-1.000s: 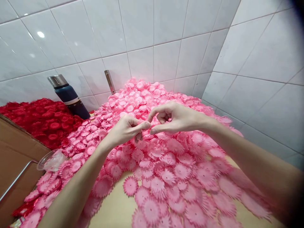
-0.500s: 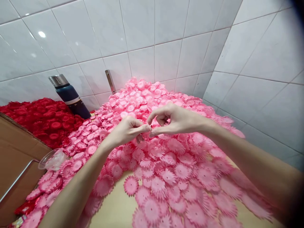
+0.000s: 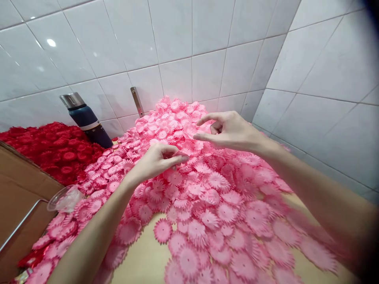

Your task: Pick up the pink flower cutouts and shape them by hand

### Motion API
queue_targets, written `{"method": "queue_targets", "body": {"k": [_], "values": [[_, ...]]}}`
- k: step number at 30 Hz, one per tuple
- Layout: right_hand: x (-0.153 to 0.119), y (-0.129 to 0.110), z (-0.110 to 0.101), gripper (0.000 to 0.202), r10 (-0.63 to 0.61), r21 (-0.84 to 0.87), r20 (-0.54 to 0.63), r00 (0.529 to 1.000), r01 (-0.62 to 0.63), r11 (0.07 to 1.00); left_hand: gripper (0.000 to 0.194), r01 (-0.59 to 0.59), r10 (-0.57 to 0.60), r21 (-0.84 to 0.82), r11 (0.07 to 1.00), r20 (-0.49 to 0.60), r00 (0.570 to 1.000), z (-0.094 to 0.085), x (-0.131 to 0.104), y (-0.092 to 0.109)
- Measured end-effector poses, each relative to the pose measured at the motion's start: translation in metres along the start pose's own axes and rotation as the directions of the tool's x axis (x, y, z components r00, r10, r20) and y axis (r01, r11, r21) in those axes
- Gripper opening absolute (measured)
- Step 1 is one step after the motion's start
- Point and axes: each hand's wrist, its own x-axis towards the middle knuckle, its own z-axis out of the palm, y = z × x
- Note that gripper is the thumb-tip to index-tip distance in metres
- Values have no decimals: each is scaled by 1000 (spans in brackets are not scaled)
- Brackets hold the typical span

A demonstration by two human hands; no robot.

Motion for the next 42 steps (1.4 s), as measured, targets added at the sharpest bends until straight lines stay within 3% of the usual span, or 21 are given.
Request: {"method": "queue_targets", "body": {"k": [3, 8, 14, 19, 27, 29, 32, 34, 37, 38, 40, 41, 42], "values": [[-1, -1, 1, 40, -55, -28, 61, 997, 56, 998, 25, 9, -9, -6, 1000, -9, 1000, 0, 2, -3], [-1, -5, 9, 32, -200, 14, 221, 954, 202, 979, 31, 34, -36, -36, 999, -79, 996, 1, 2, -4], [-3, -14, 15, 24, -265, -4, 232, 936, 274, 962, 49, 24, -12, 62, 998, -178, 984, 5, 2, 1], [-4, -15, 22, 24, -274, 37, 235, 933, 273, 961, 52, 42, -38, 12, 999, -249, 968, 7, 2, 0], [-6, -18, 23, 14, -287, 86, 207, 935, 275, 958, 47, 16, -30, -83, 996, -164, 986, 6, 2, 0], [-4, -14, 23, 14, -248, 46, 137, 959, 243, 969, 48, 15, -27, -68, 998, -168, 985, 5, 1, 2], [2, -2, 19, 15, -117, -16, -67, 991, 117, 993, 50, 44, -49, -32, 999, -197, 979, -1, 0, 1], [5, 4, 13, 18, 7, -17, -137, 991, -9, 1000, 48, 96, -81, 38, 995, -289, 954, -8, -1, -4], [5, 6, 5, 35, 134, 7, -135, 982, -134, 991, 32, 196, -1, 326, 925, -514, 858, -24, -1, -16], [4, 4, 4, 38, 147, 13, -136, 980, -146, 989, 29, 233, 60, 441, 867, -555, 830, -29, -2, -21], [2, 0, 3, 36, 125, 10, -125, 984, -124, 992, 33, 393, 125, 651, 649, -601, 790, -39, -4, -29], [1, -2, 4, 40, 95, 3, -112, 989, -95, 995, 30, 427, 124, 660, 618, -618, 776, -43, -5, -33], [1, -3, 4, 47, 58, -3, -95, 994, -58, 998, 40, 455, 121, 655, 603, -639, 759, -46, -6, -36]]}}
